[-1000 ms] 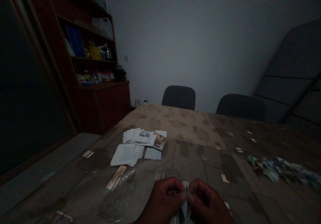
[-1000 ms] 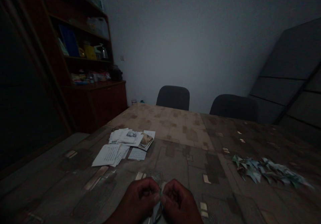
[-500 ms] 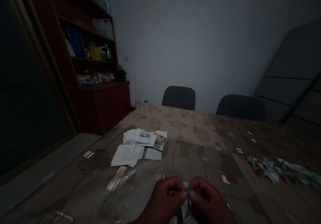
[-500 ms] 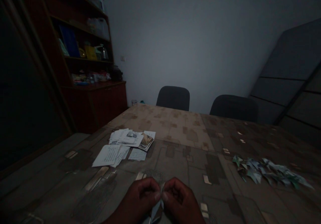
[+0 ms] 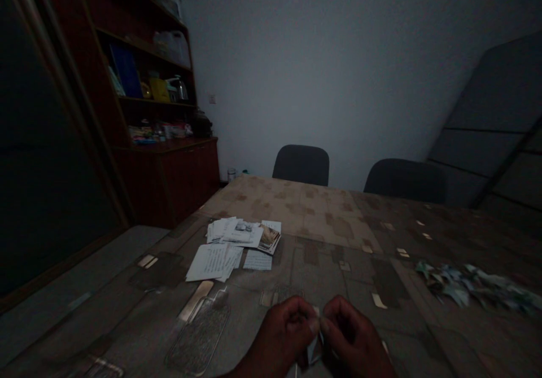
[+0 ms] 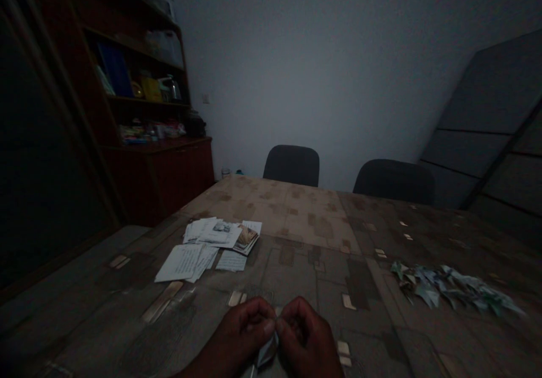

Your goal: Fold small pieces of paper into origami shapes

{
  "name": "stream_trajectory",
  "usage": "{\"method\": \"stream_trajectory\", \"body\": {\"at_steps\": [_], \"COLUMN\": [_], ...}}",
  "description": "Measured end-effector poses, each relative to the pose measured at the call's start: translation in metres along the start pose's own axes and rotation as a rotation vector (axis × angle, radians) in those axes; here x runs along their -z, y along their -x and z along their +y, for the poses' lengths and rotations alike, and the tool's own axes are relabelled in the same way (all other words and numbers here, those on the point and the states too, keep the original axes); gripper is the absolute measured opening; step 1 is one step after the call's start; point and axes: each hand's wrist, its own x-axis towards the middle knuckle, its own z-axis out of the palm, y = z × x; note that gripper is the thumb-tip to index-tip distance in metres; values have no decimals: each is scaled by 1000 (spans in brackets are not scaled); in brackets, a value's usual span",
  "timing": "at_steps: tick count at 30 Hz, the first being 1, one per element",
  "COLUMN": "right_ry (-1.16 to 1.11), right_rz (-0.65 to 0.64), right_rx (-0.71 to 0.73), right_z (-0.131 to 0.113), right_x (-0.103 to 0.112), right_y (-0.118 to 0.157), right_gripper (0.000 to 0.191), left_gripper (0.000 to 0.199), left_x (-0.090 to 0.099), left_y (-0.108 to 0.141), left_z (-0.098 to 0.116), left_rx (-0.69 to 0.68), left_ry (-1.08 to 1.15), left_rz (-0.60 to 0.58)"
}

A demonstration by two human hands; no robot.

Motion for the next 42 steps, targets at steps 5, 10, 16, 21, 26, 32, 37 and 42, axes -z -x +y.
{"method": "stream_trajectory", "body": {"at_steps": [5, 10, 16, 21, 26, 32, 37, 42], "right_ry": [96, 147, 166, 119, 88, 33, -88, -255], "right_rz": [33, 6, 97, 70, 67, 41, 112, 53], "right_rx": [83, 129, 150, 140, 128, 73, 19, -123], "right_z": [6, 12, 10, 9, 12, 10, 8, 5], "right_x": [-2, -3, -1, -2, -4, 0, -5, -13], "right_y": [3, 6, 4, 5, 3, 0, 2, 6], "right_gripper": [24, 21, 21, 24, 24, 25, 40, 52], "left_gripper": [43, 39, 36, 36, 27, 21, 24, 26], "left_x": [-2, -3, -4, -3, -3, -1, 1, 2], "left_y": [-3, -3, -7, -8, -4, -3, -7, -8], "left_z": [-7, -9, -14, -25, -15, -5, -11, -13], "left_rx": [102, 95, 30, 17, 46, 4, 2, -28], "left_ry": [27, 94, 162, 213, 163, 53, 111, 158], "left_rz": [53, 47, 82, 58, 70, 161, 224, 257]}}
